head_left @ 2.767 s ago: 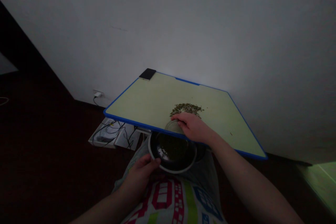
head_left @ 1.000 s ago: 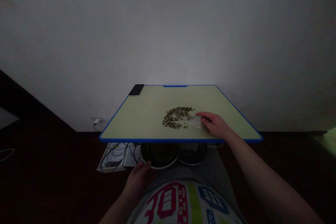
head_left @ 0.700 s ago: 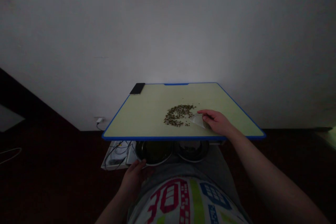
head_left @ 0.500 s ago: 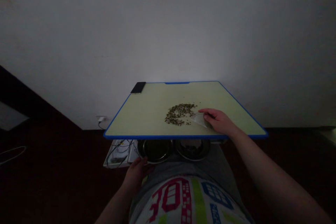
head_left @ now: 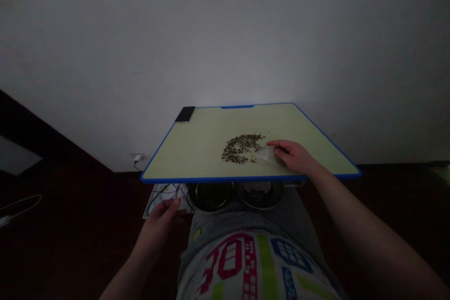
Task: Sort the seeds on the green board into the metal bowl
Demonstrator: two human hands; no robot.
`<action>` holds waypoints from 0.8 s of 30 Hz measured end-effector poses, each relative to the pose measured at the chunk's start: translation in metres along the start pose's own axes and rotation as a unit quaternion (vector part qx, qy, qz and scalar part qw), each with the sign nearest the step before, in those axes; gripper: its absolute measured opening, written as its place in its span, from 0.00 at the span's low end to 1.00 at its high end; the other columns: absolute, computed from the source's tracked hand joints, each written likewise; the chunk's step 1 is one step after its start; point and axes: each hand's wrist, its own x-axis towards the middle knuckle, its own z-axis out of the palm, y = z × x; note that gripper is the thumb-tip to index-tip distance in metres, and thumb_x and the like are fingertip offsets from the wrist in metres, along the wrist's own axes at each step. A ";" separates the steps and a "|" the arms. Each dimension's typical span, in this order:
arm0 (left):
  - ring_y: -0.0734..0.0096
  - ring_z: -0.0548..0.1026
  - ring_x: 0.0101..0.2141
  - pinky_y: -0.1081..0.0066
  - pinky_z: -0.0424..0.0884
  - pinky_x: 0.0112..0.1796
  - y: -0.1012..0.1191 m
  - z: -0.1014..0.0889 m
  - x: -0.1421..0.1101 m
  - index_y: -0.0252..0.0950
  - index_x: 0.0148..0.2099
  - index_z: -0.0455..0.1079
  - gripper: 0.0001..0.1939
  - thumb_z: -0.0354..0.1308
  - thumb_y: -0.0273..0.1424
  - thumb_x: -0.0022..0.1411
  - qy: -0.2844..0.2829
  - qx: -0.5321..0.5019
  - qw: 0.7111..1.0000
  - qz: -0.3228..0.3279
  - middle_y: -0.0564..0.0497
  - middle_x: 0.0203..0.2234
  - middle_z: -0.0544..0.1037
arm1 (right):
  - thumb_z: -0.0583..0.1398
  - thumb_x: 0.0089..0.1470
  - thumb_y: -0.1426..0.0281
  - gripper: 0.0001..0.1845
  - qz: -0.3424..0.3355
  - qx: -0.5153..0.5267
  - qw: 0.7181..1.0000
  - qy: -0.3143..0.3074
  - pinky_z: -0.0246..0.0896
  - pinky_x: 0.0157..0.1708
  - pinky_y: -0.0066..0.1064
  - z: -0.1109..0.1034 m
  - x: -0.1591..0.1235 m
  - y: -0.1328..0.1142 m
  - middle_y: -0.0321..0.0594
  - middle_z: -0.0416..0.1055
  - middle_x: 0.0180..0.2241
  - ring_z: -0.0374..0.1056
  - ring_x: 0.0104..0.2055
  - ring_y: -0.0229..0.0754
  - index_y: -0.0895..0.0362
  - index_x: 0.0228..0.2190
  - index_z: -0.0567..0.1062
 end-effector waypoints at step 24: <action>0.61 0.75 0.44 0.56 0.74 0.43 -0.079 0.169 0.013 0.35 0.54 0.67 0.18 0.57 0.36 0.64 -0.223 -0.088 0.933 -0.267 0.44 0.49 0.74 | 0.54 0.54 0.68 0.20 -0.015 0.013 1.000 -0.001 0.63 0.35 0.32 0.003 0.002 0.007 0.42 0.77 0.36 0.68 0.33 0.41 0.57 0.47 0.77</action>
